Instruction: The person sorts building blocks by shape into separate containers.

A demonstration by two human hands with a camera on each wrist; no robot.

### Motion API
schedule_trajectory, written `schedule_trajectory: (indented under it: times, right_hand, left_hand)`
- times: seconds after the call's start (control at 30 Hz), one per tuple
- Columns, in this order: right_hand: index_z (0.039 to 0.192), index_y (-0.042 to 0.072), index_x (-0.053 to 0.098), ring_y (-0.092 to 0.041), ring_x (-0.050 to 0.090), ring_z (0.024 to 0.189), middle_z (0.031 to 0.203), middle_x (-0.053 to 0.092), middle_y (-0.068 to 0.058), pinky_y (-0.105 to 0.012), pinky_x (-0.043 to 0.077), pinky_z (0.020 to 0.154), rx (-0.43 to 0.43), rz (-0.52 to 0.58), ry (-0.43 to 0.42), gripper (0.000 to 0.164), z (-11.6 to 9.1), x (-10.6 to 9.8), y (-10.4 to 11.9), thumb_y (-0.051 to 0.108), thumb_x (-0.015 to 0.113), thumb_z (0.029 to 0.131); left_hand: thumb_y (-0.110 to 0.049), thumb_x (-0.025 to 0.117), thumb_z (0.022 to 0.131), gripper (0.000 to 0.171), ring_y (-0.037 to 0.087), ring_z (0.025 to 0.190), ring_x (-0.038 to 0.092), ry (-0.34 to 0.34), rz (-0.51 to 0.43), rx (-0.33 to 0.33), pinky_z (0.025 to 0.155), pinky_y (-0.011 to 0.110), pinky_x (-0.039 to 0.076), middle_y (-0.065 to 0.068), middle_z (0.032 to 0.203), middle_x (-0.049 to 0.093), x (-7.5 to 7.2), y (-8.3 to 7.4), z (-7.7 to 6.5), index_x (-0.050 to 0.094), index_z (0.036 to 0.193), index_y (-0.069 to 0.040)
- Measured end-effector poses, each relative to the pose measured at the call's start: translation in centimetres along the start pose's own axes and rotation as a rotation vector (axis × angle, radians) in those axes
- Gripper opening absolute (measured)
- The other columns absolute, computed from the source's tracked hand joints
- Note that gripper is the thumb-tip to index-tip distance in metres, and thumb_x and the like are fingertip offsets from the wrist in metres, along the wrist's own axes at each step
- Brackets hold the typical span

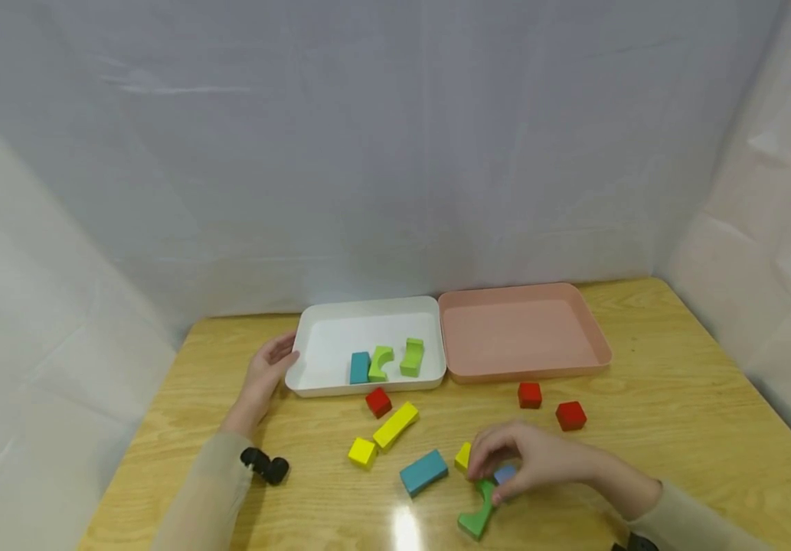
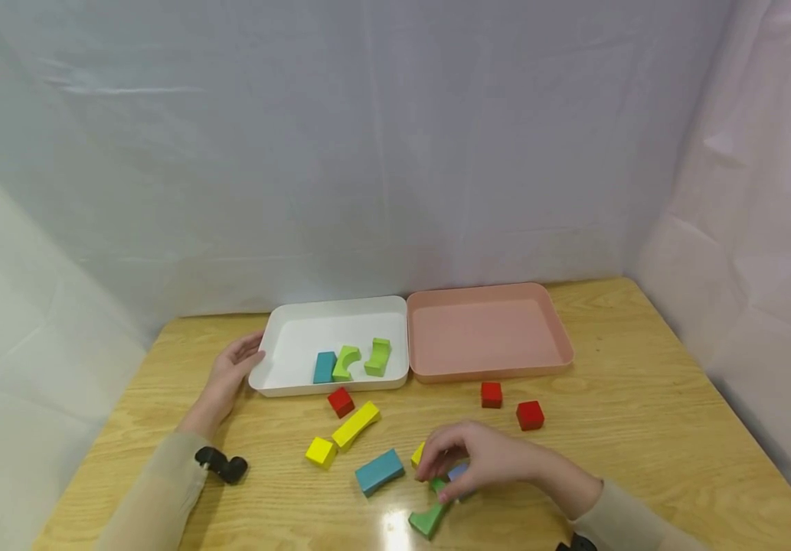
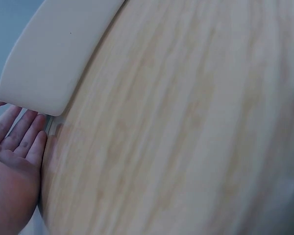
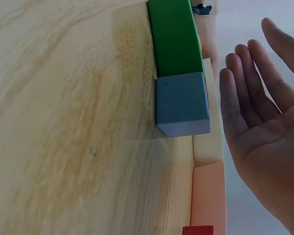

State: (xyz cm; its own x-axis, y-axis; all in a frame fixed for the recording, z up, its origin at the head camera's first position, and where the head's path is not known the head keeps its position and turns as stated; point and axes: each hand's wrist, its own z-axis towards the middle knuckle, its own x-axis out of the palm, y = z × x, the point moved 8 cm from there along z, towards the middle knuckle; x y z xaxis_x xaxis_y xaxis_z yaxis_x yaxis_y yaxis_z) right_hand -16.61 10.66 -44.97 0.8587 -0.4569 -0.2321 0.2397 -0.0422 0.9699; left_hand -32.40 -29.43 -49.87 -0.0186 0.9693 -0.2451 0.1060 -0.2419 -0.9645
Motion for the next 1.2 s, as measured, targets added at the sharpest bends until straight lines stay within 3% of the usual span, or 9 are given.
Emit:
schedule_trajectory:
  times: [0.77, 1.07, 1.2]
  right_hand:
    - [0.112, 0.006, 0.078, 0.002, 0.064, 0.107, 0.113, 0.076, -0.012, -0.027, 0.06, 0.097, -0.006, -0.156, 0.004, 0.022, 0.1, 1.0, -0.4, 0.015, 0.084, 0.092]
    - [0.113, 0.013, 0.079, -0.003, 0.066, 0.11, 0.115, 0.077, -0.005, -0.026, 0.055, 0.102, -0.056, -0.238, 0.014, 0.021, 0.0, 1.4, 0.1, 0.019, 0.082, 0.094]
    - [0.114, 0.015, 0.079, -0.004, 0.067, 0.112, 0.115, 0.077, -0.002, -0.026, 0.055, 0.104, -0.061, -0.282, 0.024, 0.02, -0.1, 1.5, -0.1, 0.021, 0.082, 0.095]
  left_hand:
    - [-0.013, 0.058, 0.11, 0.058, 0.031, 0.154, 0.04, 0.003, -0.007, -0.022, 0.097, 0.003, 0.039, 0.02, 0.169, 0.039, -0.1, 0.3, 0.1, 0.037, 0.163, -0.003]
    - [-0.013, 0.058, 0.11, 0.057, 0.031, 0.155, 0.04, -0.011, -0.003, -0.024, 0.117, 0.019, 0.039, 0.019, 0.169, 0.04, 0.0, -0.1, -0.1, 0.038, 0.163, -0.004]
    - [-0.012, 0.058, 0.11, 0.057, 0.031, 0.155, 0.04, -0.015, -0.006, -0.015, 0.11, 0.012, 0.04, 0.02, 0.169, 0.041, 0.0, -0.3, -0.2, 0.038, 0.163, -0.003]
